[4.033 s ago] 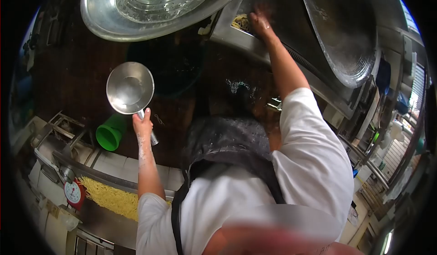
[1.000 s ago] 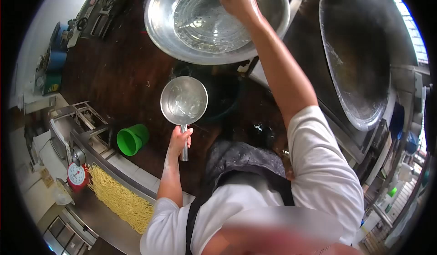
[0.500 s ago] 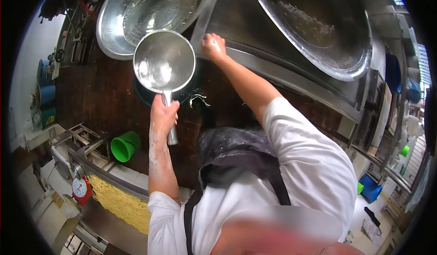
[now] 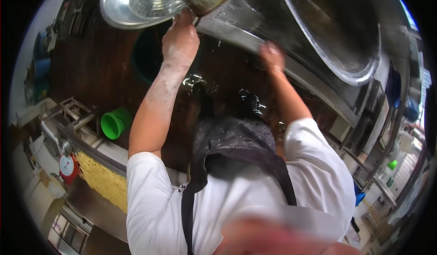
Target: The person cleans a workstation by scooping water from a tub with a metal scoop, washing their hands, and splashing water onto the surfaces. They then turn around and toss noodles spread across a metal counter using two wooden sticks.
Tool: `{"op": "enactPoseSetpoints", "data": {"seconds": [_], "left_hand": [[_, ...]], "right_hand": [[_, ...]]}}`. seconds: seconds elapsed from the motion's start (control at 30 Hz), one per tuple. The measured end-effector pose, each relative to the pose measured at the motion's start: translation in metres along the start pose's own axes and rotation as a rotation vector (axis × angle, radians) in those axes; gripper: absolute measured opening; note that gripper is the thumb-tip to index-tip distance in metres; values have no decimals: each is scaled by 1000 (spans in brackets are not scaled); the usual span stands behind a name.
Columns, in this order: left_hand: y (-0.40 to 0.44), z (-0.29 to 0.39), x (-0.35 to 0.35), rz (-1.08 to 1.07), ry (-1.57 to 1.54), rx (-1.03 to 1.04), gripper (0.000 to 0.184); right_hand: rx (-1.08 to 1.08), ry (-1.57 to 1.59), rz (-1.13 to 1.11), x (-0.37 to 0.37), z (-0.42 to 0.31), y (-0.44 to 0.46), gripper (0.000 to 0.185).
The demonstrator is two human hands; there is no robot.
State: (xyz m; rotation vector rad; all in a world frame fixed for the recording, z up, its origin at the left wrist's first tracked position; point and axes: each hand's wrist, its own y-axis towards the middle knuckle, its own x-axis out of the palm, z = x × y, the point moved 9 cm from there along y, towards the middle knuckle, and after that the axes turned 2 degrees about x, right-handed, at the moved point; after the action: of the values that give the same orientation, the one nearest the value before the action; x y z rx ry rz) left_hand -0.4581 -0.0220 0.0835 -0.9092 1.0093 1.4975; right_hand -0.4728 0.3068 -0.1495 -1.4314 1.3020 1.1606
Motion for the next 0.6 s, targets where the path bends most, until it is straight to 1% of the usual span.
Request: {"op": "enactPoseSetpoints", "data": {"seconds": [0.03,0.07,0.1,0.13,0.17,0.23,0.27,0.3,0.33,0.37,0.4,0.43,0.47,0.5,0.6], "left_hand": [[-3,-24,-10,30,-21,-25,34],[-13,-53,-24,105,-104,-74,37],[-29,-88,-27,186,-139,-73,39],[-49,-124,-27,202,-187,-152,39],[-70,-158,-27,222,-237,-232,40],[-118,-223,-9,233,-366,-475,43],[-143,-254,9,203,-357,-582,43],[-165,-282,35,173,-353,-681,44],[-184,-309,71,77,-334,-780,46],[-193,-324,104,-63,-339,-877,50],[-196,-338,142,-195,-294,-882,50],[-198,-354,186,-336,-249,-880,50],[-194,-368,232,-438,-186,-817,46],[-185,-383,280,-529,-125,-746,43],[-193,-444,427,-698,-61,-810,39]], "right_hand": [[-26,-234,-40,-7,34,-18,30],[-37,-447,-81,7,90,-39,24],[60,-588,-101,3,136,-58,20],[224,-435,-36,-6,190,-78,21],[242,-510,198,-29,181,-91,22],[255,-622,676,-63,151,-103,25],[396,-342,245,-15,177,-74,27],[314,-531,119,12,124,-50,30],[210,-712,11,34,61,-26,34],[-14,-518,102,19,-34,5,38],[64,-94,219,11,-87,31,41],[-93,-59,236,14,-147,54,42],[-30,-141,10,19,-195,78,42],[-68,-147,60,28,-212,87,42],[-157,-107,120,28,-217,88,41]]}}
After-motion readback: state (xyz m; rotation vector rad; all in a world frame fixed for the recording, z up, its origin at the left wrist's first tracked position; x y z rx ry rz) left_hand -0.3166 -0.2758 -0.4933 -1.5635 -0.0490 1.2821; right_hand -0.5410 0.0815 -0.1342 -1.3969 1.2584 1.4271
